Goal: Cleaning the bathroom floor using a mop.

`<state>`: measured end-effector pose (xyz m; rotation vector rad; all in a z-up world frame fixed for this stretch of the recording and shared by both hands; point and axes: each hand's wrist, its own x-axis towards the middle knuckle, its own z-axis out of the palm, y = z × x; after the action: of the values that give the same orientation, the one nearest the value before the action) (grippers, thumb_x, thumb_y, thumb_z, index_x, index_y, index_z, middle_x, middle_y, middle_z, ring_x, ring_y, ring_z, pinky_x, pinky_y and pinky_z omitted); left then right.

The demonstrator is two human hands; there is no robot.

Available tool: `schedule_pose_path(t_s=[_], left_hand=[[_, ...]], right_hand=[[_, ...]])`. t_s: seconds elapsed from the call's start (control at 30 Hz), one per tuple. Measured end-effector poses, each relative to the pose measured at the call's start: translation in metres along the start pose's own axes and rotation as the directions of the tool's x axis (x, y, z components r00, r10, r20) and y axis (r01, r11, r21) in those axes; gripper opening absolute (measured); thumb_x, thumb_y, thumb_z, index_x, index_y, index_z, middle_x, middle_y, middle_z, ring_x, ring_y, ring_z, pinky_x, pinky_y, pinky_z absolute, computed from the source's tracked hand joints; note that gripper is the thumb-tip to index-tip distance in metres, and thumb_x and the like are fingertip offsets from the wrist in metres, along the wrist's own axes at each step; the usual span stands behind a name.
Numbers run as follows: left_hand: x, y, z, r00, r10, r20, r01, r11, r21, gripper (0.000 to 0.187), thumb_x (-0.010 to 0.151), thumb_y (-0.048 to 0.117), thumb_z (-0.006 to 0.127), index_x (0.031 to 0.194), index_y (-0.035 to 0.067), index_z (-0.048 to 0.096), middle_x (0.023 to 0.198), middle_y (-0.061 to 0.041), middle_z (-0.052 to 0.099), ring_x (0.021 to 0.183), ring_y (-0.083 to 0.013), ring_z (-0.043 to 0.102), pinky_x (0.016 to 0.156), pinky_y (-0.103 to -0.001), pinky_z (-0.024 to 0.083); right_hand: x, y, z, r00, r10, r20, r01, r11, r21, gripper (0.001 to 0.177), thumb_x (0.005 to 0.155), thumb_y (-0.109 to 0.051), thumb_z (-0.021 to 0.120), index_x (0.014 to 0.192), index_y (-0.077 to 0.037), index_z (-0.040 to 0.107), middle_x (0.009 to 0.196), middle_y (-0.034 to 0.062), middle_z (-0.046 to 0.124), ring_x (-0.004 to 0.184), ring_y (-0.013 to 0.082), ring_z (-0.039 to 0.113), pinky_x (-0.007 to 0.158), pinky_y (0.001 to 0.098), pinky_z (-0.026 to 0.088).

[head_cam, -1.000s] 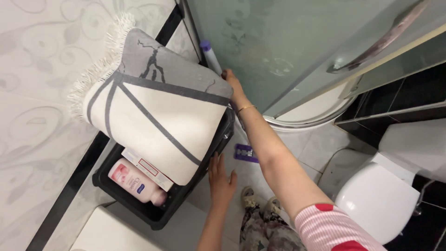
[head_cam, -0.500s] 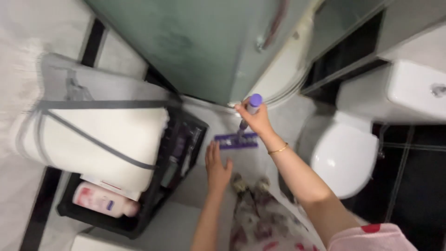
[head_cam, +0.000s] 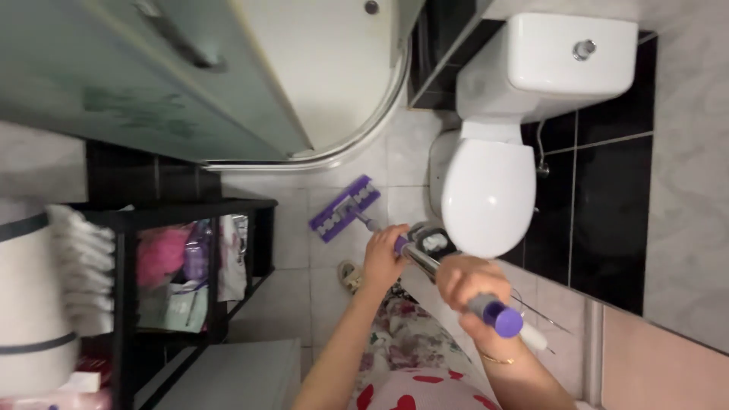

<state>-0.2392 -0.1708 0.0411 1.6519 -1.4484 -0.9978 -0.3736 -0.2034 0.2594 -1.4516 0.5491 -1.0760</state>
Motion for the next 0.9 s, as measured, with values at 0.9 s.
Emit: schedule_pose_path(t_s=[0.9], left_hand=[[0.167,-0.034,0.223,0.989,0.080,-0.125,-0.096,0.988,-0.125,0.026,0.082,0.017,0.082,0.092,0.009,0.060,0.090,-0.010,0.065,0.085,-0.0337,0.065,0.076,-0.042,0.053]], right_hand=[[-0.039,0.074,-0.174,0.955,-0.043,-0.292,-0.042,0.960,-0.278,0.033,0.096,-0.010,0.054,0.065,-0.004,0.043,0.063,0.0066,0.052,0.059,0.0240,0.053,0.063,0.0376,0.048]])
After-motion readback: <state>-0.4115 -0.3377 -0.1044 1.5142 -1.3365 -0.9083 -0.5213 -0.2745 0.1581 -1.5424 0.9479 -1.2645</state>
